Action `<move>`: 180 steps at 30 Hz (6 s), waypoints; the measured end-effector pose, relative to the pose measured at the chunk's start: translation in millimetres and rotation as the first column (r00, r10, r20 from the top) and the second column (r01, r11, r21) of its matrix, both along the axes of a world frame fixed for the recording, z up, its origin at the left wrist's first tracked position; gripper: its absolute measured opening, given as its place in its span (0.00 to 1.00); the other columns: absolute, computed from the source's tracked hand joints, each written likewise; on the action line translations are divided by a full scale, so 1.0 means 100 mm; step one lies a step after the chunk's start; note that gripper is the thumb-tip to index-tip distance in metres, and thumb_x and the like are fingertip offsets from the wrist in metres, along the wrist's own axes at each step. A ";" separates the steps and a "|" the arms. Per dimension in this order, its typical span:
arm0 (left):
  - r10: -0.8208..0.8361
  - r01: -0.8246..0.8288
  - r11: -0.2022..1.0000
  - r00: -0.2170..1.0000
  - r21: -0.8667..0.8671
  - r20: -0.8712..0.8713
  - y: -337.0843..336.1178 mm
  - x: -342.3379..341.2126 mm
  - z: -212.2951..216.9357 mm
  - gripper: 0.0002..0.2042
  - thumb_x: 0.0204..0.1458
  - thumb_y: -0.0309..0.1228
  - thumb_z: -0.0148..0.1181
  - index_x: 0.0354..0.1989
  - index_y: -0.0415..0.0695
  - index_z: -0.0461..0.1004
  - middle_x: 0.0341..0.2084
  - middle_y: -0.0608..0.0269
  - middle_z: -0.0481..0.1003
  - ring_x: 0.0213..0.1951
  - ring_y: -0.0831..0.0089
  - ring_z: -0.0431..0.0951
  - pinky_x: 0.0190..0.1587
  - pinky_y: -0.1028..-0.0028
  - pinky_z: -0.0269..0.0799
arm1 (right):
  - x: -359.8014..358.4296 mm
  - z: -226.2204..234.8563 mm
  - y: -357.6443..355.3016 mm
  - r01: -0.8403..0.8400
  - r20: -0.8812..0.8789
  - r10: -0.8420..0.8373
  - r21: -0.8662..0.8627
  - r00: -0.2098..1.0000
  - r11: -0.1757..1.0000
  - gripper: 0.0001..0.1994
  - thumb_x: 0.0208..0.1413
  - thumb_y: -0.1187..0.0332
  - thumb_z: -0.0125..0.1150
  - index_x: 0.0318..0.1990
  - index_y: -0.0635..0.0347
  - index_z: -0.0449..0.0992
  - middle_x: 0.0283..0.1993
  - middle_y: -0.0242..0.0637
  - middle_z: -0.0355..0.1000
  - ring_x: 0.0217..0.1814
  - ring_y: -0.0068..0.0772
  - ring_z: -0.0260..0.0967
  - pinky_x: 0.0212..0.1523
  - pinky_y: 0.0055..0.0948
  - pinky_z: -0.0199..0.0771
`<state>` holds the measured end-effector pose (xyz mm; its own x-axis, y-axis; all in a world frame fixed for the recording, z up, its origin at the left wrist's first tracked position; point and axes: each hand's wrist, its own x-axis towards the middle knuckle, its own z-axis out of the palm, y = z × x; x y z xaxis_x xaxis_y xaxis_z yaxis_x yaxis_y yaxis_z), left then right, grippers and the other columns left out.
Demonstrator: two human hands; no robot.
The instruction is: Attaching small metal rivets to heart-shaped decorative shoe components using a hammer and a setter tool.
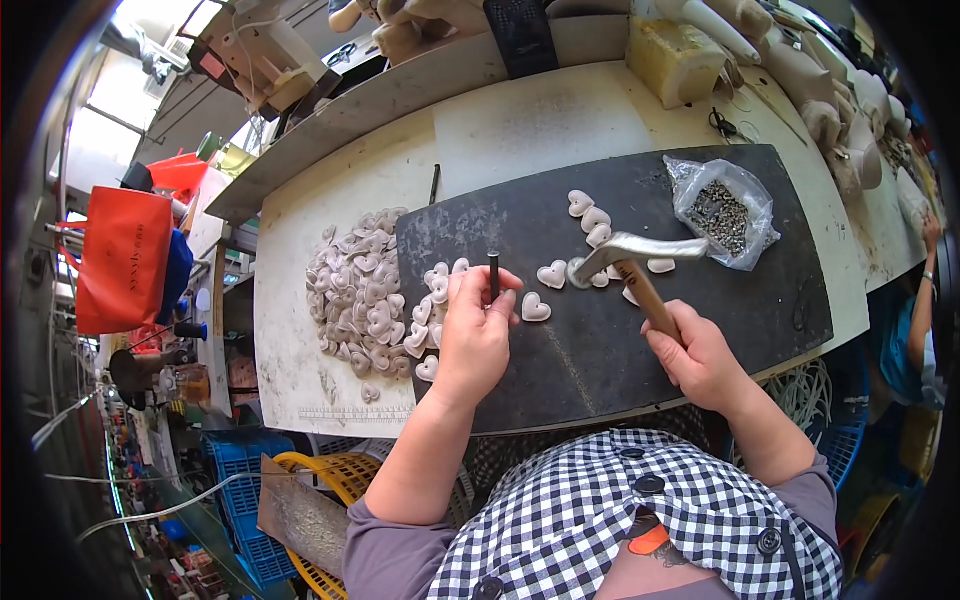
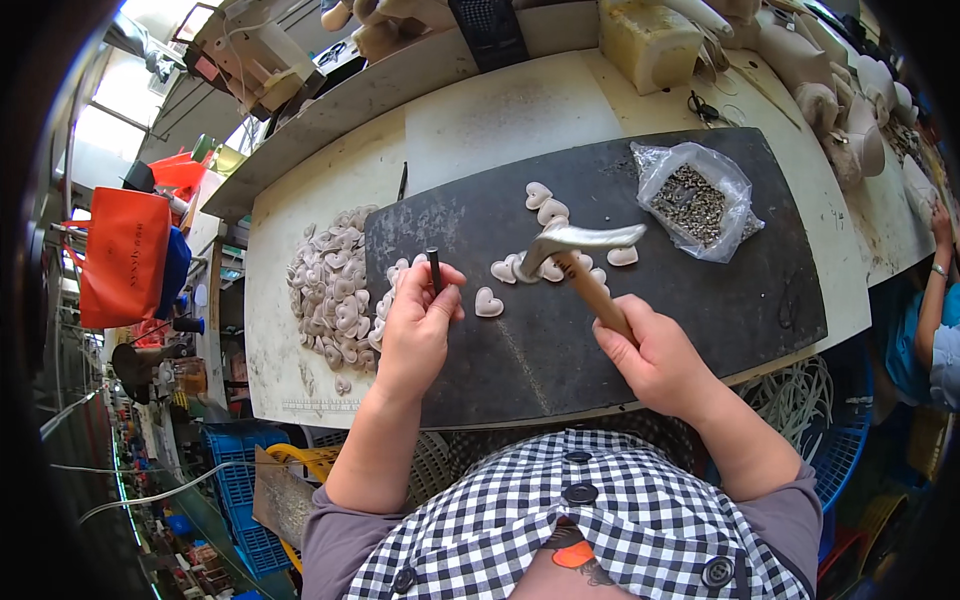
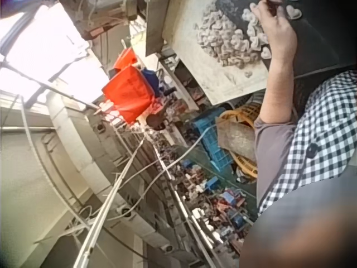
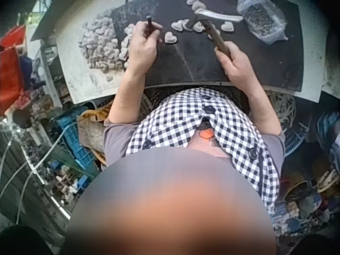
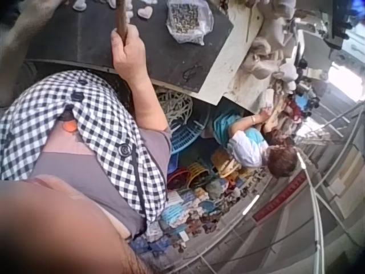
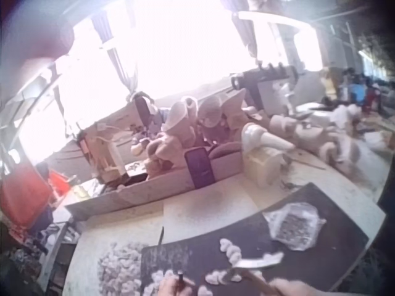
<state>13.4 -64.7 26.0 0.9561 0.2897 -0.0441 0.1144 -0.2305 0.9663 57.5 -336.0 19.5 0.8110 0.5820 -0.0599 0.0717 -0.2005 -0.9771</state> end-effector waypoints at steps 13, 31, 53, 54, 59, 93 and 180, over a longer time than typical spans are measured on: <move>0.009 -0.013 0.995 0.999 -0.094 -0.047 -0.02 -0.12 -0.17 0.08 0.58 0.22 0.60 0.44 0.38 0.75 0.35 0.64 0.78 0.36 0.80 0.78 0.42 0.77 0.79 | -0.25 0.20 0.20 -0.038 0.251 0.151 -0.404 0.956 0.914 0.09 0.60 0.69 0.58 0.44 0.62 0.69 0.29 0.48 0.73 0.32 0.54 0.74 0.32 0.43 0.71; 0.053 -0.093 0.974 0.981 0.206 0.188 -0.05 -0.06 -0.28 0.06 0.57 0.20 0.56 0.41 0.38 0.74 0.30 0.57 0.78 0.34 0.68 0.80 0.37 0.71 0.75 | -0.27 0.22 0.36 -0.028 0.325 0.231 -0.524 0.917 0.851 0.11 0.61 0.68 0.55 0.43 0.64 0.63 0.28 0.51 0.73 0.31 0.58 0.73 0.31 0.50 0.72; 0.030 -0.039 0.984 0.998 0.171 0.053 -0.01 -0.03 -0.21 0.05 0.61 0.21 0.51 0.41 0.35 0.74 0.32 0.59 0.79 0.34 0.73 0.82 0.39 0.75 0.79 | -0.25 0.20 0.34 -0.047 0.252 0.249 -0.609 0.935 0.791 0.11 0.62 0.68 0.54 0.42 0.64 0.61 0.30 0.53 0.73 0.33 0.59 0.74 0.34 0.51 0.73; 0.008 -0.022 0.968 0.998 0.248 0.058 -0.01 -0.02 -0.21 0.05 0.61 0.20 0.51 0.41 0.36 0.74 0.32 0.59 0.79 0.34 0.73 0.82 0.38 0.75 0.79 | -0.25 0.20 0.34 -0.046 0.254 0.250 -0.610 0.934 0.791 0.11 0.62 0.68 0.54 0.42 0.64 0.61 0.30 0.53 0.73 0.33 0.59 0.74 0.34 0.51 0.73; -0.121 -0.005 0.861 0.969 0.508 0.214 -0.01 0.01 -0.26 0.03 0.54 0.20 0.56 0.36 0.40 0.71 0.29 0.56 0.77 0.32 0.59 0.79 0.35 0.65 0.73 | -0.25 0.20 0.36 -0.037 0.250 0.230 -0.597 0.941 0.801 0.11 0.62 0.68 0.55 0.42 0.64 0.61 0.29 0.53 0.74 0.33 0.59 0.74 0.34 0.51 0.72; 0.047 -0.037 0.997 0.988 -0.070 0.144 -0.05 0.24 -0.16 0.04 0.61 0.24 0.52 0.40 0.36 0.71 0.31 0.56 0.80 0.32 0.70 0.81 0.36 0.73 0.77 | 0.05 0.35 0.26 0.115 0.387 0.083 -0.462 0.919 0.879 0.09 0.62 0.67 0.56 0.43 0.62 0.67 0.29 0.50 0.74 0.32 0.59 0.73 0.32 0.49 0.70; -0.331 0.083 0.583 0.933 0.808 0.143 -0.61 0.04 -0.12 0.12 0.42 0.24 0.69 0.37 0.45 0.77 0.33 0.61 0.74 0.35 0.61 0.74 0.37 0.66 0.71 | 0.02 -0.20 -0.45 0.304 -0.286 -0.203 0.371 0.936 0.878 0.09 0.70 0.63 0.47 0.45 0.60 0.64 0.22 0.26 0.58 0.17 0.14 0.52 0.20 0.16 0.58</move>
